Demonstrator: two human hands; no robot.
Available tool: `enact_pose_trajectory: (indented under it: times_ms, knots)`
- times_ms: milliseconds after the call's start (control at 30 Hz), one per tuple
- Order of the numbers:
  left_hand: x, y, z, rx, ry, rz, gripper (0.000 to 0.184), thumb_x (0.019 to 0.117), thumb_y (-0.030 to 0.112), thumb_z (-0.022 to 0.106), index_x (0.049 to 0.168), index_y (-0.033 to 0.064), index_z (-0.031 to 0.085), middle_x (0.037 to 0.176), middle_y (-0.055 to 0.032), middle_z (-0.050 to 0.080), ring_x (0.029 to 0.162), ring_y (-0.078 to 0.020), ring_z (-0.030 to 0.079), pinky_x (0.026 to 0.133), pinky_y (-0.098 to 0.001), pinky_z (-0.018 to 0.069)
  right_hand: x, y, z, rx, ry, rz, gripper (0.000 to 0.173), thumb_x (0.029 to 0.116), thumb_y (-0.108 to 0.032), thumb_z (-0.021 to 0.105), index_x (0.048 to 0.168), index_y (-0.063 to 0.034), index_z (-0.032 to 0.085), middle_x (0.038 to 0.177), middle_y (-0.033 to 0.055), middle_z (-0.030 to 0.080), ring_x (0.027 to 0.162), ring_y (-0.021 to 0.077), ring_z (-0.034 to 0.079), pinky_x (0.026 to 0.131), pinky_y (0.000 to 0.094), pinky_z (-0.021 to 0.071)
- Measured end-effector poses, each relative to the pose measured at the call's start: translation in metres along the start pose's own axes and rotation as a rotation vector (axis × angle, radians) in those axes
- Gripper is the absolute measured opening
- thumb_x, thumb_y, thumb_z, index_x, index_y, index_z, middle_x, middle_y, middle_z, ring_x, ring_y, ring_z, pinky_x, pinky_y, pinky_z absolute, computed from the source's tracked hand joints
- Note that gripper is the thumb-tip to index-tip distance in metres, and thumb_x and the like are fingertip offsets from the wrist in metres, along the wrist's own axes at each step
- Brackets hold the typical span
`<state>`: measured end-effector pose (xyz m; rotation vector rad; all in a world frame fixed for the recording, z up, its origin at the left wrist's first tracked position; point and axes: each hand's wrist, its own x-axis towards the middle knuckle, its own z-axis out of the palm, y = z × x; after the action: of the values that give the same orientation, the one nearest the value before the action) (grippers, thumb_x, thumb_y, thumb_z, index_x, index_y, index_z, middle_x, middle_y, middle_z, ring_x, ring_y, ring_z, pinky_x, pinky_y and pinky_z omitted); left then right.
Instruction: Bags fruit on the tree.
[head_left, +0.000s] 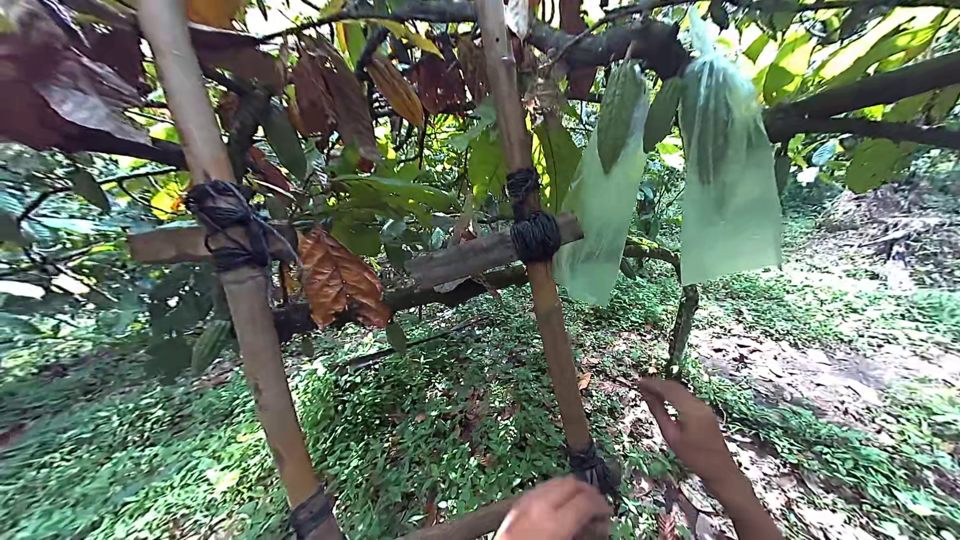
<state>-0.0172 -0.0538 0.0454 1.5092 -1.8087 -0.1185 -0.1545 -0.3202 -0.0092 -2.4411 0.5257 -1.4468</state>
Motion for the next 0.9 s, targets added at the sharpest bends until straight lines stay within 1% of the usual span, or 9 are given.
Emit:
enact_pose_trajectory:
  times_ms: [33,100,200,300,400,533,667,767,900]
  knots:
    - [0.029,-0.001,-0.015,0.086,0.153,0.221,0.013,0.0992,0.012,0.064,0.106,0.0071,0.074,0.110,-0.0067,0.073,0.106,-0.0161,0.070,0.096,-0.0332,0.0574,0.051,-0.028,-0.009,-0.001,0.109,-0.111,0.027,0.1035,-0.014,0.053,0.120,-0.0055,0.072,0.112,0.0110,0.073,0.104,0.0219,0.070,0.093,0.0399,0.0589]
    - [0.094,0.025,-0.055,0.297,0.357,0.406,0.015,0.0996,0.012,0.062,0.107,0.0079,0.075,0.116,-0.0088,0.072,0.109,-0.0207,0.068,0.098,-0.0360,0.0548,0.135,-0.072,-0.023,-0.036,0.269,-0.288,0.028,0.1005,-0.007,0.055,0.122,-0.0035,0.072,0.112,0.0170,0.072,0.103,0.0295,0.070,0.090,0.0435,0.0586]
    - [0.169,0.057,-0.104,0.514,0.542,0.479,0.016,0.0965,0.011,0.065,0.104,0.0077,0.078,0.114,-0.0089,0.073,0.110,-0.0256,0.067,0.098,-0.0451,0.0525,0.231,-0.113,-0.046,-0.082,0.394,-0.367,0.033,0.0980,0.002,0.051,0.126,0.0013,0.068,0.130,0.0242,0.064,0.103,0.0341,0.069,0.085,0.0464,0.0580]
    - [0.230,0.071,-0.143,0.601,0.639,0.543,0.015,0.0967,0.011,0.066,0.105,0.0086,0.077,0.118,-0.0084,0.071,0.120,-0.0298,0.061,0.103,-0.0492,0.0459,0.288,-0.117,-0.060,-0.195,0.457,-0.271,0.034,0.1006,-0.002,0.047,0.131,0.0020,0.062,0.139,0.0231,0.059,0.106,0.0364,0.069,0.084,0.0513,0.0580]
    - [0.279,0.073,-0.166,0.674,0.664,0.570,0.013,0.0950,0.012,0.067,0.101,0.0121,0.079,0.115,-0.0087,0.070,0.119,-0.0322,0.058,0.105,-0.0513,0.0416,0.296,-0.109,-0.063,-0.386,0.491,-0.192,0.035,0.1026,-0.004,0.045,0.134,0.0009,0.060,0.132,0.0247,0.063,0.100,0.0448,0.070,0.071,0.0602,0.0561]
    - [0.319,0.070,-0.172,0.793,0.643,0.480,0.012,0.0941,0.022,0.069,0.100,0.0172,0.079,0.120,-0.0099,0.066,0.125,-0.0367,0.053,0.110,-0.0642,0.0312,0.295,-0.082,-0.062,-0.499,0.547,-0.261,0.035,0.1038,-0.004,0.047,0.135,-0.0095,0.063,0.135,0.0161,0.066,0.101,0.0425,0.071,0.067,0.0567,0.0568]
    - [0.344,0.071,-0.168,0.885,0.643,0.432,0.016,0.0970,0.022,0.065,0.101,0.0166,0.079,0.128,-0.0131,0.061,0.128,-0.0402,0.048,0.112,-0.0694,0.0224,0.299,-0.069,-0.059,-0.475,0.649,-0.316,0.038,0.1015,0.001,0.050,0.134,-0.0097,0.066,0.130,0.0129,0.070,0.104,0.0379,0.072,0.077,0.0534,0.0584]
    - [0.354,0.069,-0.167,0.974,0.610,0.355,0.018,0.0980,0.016,0.060,0.102,0.0119,0.078,0.135,-0.0166,0.057,0.133,-0.0444,0.044,0.111,-0.0736,0.0190,0.301,-0.069,-0.050,-0.357,0.590,-0.310,0.041,0.0993,0.008,0.049,0.138,-0.0003,0.060,0.132,0.0224,0.067,0.112,0.0411,0.069,0.094,0.0529,0.0548]
    - [0.361,0.069,-0.166,0.968,0.584,0.341,0.018,0.0973,0.019,0.063,0.108,0.0148,0.078,0.132,-0.0189,0.057,0.129,-0.0465,0.044,0.109,-0.0753,0.0185,0.300,-0.089,-0.044,-0.209,0.543,-0.092,0.037,0.1079,-0.011,0.045,0.141,0.0021,0.054,0.123,0.0277,0.067,0.106,0.0441,0.070,0.087,0.0567,0.0568]
